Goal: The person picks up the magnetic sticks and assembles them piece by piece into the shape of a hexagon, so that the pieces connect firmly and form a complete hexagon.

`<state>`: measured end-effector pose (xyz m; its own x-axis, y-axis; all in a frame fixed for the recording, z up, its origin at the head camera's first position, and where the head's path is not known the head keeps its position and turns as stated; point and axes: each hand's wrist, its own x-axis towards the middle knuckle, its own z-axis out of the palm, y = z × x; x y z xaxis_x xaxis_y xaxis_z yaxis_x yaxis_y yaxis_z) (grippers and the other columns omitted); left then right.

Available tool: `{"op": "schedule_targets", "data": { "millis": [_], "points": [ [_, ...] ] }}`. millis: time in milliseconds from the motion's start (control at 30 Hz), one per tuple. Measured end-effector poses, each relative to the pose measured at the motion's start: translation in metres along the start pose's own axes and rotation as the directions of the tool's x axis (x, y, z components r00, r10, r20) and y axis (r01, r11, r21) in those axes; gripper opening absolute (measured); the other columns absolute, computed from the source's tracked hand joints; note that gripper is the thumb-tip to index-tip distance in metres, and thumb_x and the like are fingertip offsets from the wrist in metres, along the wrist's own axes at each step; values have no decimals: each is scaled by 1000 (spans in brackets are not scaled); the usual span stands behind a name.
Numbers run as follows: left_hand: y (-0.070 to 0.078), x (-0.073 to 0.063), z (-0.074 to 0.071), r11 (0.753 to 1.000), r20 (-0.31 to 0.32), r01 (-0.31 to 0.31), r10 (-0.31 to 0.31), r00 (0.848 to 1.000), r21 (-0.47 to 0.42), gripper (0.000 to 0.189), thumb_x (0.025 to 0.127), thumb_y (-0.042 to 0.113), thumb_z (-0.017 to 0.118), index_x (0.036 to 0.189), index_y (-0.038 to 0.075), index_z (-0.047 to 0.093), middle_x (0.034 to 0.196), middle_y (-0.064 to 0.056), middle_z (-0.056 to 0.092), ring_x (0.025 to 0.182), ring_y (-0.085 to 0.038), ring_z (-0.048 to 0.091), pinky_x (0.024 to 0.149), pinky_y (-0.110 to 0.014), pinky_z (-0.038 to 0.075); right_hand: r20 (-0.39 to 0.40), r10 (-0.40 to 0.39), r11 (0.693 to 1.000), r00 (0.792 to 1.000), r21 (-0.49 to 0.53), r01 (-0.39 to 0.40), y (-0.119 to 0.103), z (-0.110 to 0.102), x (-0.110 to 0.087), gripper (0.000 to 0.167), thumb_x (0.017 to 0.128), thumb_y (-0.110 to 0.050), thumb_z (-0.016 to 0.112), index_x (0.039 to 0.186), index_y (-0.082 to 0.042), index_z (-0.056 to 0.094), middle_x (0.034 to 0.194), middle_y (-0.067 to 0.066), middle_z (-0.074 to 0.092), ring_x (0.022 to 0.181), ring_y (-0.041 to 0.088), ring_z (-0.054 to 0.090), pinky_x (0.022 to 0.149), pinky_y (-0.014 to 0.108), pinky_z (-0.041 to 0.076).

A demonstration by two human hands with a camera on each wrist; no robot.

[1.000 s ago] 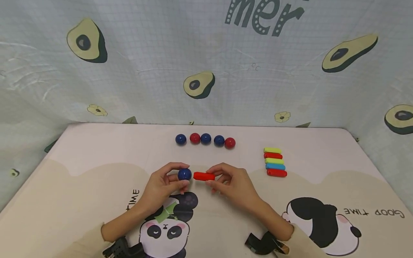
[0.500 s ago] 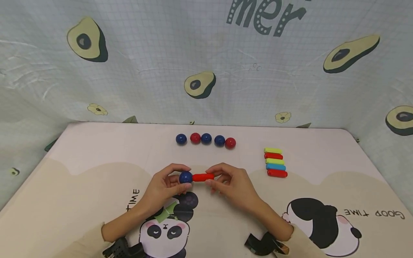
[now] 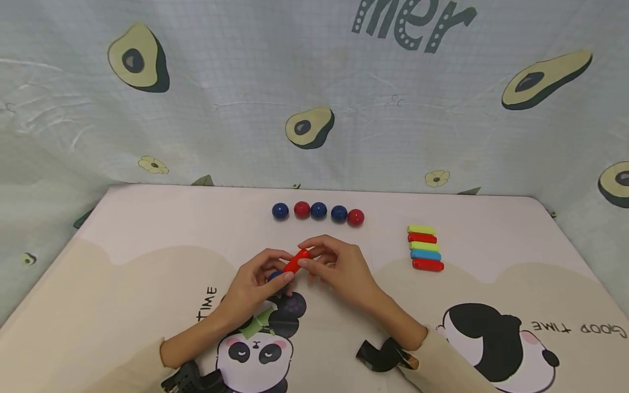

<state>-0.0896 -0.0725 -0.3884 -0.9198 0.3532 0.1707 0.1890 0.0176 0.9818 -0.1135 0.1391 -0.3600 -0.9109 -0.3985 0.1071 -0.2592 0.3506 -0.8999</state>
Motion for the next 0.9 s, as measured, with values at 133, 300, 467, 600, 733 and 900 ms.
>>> {"op": "schedule_targets", "data": {
  "millis": [133, 300, 467, 600, 733, 900],
  "points": [
    [0, 0, 0, 1000, -17, 4, -4, 1000, -14, 28, 94, 14, 62, 121, 10, 56, 91, -14, 64, 70, -24, 66, 62, -27, 52, 33, 26, 999, 999, -40, -24, -1, -4, 7, 36, 89, -24, 69, 122, -13, 61, 98, 2, 67, 71, 18, 66, 59, 34, 54],
    [-1, 0, -1, 1000, -27, 14, -15, 1000, -22, 32, 96, 13, 60, 127, 11, 55, 94, -17, 62, 72, -25, 67, 64, -28, 54, -78, 38, 994, 996, -97, -46, 4, -28, 15, 35, 92, -25, 66, 123, -10, 59, 107, 3, 63, 80, 16, 66, 64, 31, 55],
    [-1, 0, -2, 999, -21, -14, 13, 1000, -35, 33, 95, 9, 59, 128, 12, 57, 92, -19, 62, 71, -26, 67, 64, -27, 53, -252, 77, 988, 965, -114, -108, 15, -56, 21, 37, 93, -31, 64, 123, -11, 57, 116, 5, 57, 86, 26, 64, 65, 32, 53],
    [-1, 0, -3, 999, -34, -31, 31, 999, -11, 32, 95, 8, 59, 127, 12, 58, 88, -16, 62, 69, -24, 65, 64, -28, 54, -260, 140, 978, 955, -113, -174, 27, -69, 24, 45, 93, -32, 63, 132, -14, 51, 135, 7, 43, 88, 29, 61, 66, 32, 52],
    [-1, 0, -1, 1000, -44, -23, 22, 999, -3, 32, 94, 12, 62, 125, 12, 59, 86, -13, 62, 68, -24, 65, 65, -28, 55, -224, 182, 968, 957, -132, -215, 38, -71, 24, 49, 94, -29, 63, 138, -16, 47, 145, 8, 33, 88, 28, 60, 67, 29, 52],
    [-2, -1, 0, 999, -69, 7, -9, 998, -34, 31, 92, 13, 65, 122, 10, 61, 86, -15, 65, 72, -26, 68, 69, -29, 55, -203, 204, 955, 958, -172, -240, 46, -67, 26, 52, 93, -25, 64, 141, -17, 45, 152, 6, 28, 94, 27, 60, 72, 28, 53]
  ]
}}
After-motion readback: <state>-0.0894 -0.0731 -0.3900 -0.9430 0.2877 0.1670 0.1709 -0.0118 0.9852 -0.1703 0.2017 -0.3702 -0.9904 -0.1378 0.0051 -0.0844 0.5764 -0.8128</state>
